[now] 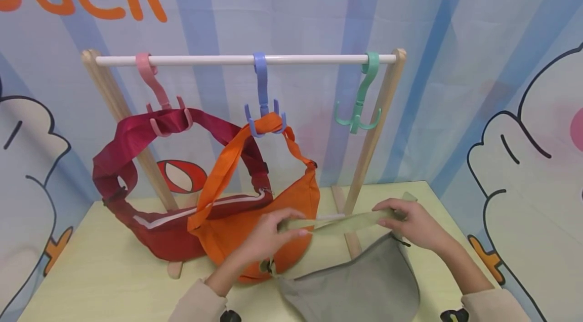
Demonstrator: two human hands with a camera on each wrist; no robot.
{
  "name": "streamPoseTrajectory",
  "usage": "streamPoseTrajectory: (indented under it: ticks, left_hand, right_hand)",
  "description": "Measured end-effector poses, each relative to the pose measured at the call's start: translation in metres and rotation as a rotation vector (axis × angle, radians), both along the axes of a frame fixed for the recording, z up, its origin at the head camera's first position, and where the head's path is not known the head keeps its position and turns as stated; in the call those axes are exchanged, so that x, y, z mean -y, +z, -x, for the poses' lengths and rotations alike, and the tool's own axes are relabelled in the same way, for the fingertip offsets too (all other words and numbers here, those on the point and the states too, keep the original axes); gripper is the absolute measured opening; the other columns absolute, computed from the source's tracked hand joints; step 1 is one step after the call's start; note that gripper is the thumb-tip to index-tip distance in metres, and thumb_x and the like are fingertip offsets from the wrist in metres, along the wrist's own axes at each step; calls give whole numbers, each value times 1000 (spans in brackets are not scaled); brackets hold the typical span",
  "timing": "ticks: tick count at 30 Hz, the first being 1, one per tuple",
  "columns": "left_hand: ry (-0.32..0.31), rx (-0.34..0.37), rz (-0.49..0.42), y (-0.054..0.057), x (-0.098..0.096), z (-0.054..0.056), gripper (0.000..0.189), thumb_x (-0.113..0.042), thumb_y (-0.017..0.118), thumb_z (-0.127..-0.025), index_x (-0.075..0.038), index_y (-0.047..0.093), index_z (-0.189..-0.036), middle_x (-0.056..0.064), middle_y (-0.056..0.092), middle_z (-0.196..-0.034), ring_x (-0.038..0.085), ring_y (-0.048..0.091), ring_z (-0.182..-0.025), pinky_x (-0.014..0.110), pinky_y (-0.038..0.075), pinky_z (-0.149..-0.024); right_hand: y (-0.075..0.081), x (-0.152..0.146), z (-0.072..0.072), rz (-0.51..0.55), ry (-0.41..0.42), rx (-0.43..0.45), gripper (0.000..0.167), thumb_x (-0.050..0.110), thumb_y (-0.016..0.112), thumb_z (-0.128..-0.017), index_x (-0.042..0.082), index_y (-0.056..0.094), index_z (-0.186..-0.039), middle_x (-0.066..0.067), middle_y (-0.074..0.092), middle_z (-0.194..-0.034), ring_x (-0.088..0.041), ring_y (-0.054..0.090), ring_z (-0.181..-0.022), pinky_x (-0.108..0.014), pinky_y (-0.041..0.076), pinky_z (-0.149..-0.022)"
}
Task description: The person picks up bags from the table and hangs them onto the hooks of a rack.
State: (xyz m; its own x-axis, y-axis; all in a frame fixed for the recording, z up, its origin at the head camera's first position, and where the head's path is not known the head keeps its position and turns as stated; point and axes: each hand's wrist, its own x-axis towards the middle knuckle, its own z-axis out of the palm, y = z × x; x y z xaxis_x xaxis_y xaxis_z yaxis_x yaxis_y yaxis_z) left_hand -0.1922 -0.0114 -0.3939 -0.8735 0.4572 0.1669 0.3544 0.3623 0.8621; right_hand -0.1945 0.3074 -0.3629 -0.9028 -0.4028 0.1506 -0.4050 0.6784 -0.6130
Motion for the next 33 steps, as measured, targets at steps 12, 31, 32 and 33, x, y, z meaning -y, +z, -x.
streamPoseTrajectory:
  ticks: [12,31,32,33]
  left_hand:
    - [1,-51,-38,17,4,3,31,-30,64,-86,-13,63,-112,-2,61,-108,19,56,-95,28,45,-76]
    - [14,-39,-32,35,11,6,35,-32,64,-85,-16,62,-115,-2,62,-108,11,57,-84,27,46,-72]
    - [13,-40,-29,36,11,7,34,-32,64,-85,-16,62,-115,-3,63,-105,11,57,-82,27,46,-70]
    - [12,-39,-27,37,11,7,34,-32,64,-85,-17,62,-115,-2,64,-99,12,56,-80,27,45,-69]
  right_hand:
    - [17,0,3,-17,43,-89,24,11,62,-87,8,62,-111,-11,57,-112,4,46,-99,-30,46,-69]
    - [36,4,9,-57,21,-268,27,6,66,-82,8,64,-108,-7,63,-106,4,50,-98,-27,46,-71]
    - [37,5,9,-60,24,-282,27,5,67,-82,8,64,-108,-7,64,-104,4,51,-97,-27,46,-71]
    - [38,5,10,-62,26,-294,27,5,67,-81,8,65,-108,-6,64,-103,4,51,-96,-27,46,-71]
